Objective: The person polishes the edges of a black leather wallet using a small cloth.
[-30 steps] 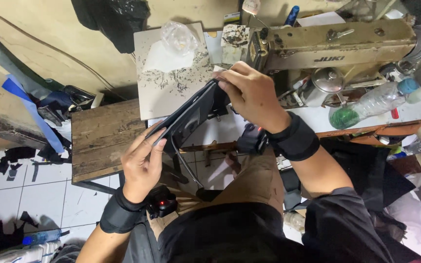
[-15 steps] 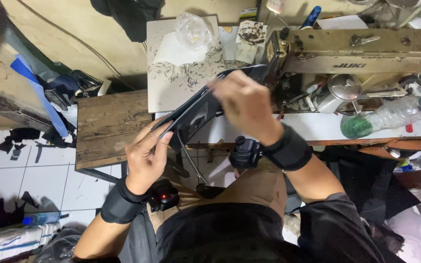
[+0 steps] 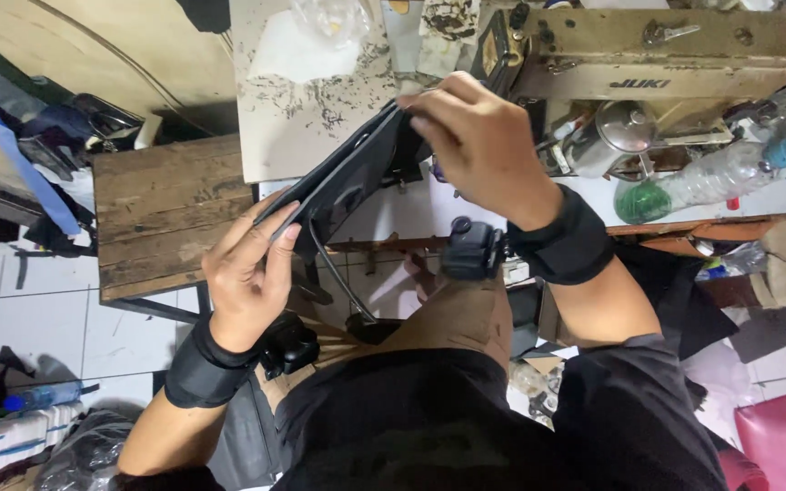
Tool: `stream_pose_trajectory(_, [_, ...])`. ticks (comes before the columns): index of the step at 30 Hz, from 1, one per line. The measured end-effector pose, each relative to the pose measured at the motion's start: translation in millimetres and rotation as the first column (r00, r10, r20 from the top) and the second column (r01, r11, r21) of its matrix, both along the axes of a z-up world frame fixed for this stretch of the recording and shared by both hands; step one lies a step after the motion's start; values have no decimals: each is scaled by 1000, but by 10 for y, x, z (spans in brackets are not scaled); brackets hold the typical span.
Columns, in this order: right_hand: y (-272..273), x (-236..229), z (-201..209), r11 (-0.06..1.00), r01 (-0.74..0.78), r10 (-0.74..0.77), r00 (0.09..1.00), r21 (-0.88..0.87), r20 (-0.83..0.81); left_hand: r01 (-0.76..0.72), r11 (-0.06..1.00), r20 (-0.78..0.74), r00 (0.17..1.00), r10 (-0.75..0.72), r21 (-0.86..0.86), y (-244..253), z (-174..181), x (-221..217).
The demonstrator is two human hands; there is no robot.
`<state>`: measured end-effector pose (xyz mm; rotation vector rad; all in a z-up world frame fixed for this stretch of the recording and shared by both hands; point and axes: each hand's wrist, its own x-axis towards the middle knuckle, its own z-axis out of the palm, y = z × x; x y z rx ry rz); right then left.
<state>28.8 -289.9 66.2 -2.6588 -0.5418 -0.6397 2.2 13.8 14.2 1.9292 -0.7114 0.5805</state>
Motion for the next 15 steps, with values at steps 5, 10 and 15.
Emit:
stream_pose_trajectory(5, [-128, -293, 57, 945, -23, 12, 999, 326, 36, 13, 1000, -23, 1000, -13, -17, -10, 9, 15])
stream_pose_trajectory(10, [-420, -331, -593, 818, 168, -152, 985, 550, -75, 16, 1000, -42, 999, -17, -17, 14, 12, 41])
stream_pose_trajectory(15, [-693, -301, -1369, 844, 427, -354, 898, 325, -259, 24, 1000, 5, 1000, -24, -2, 12, 7, 61])
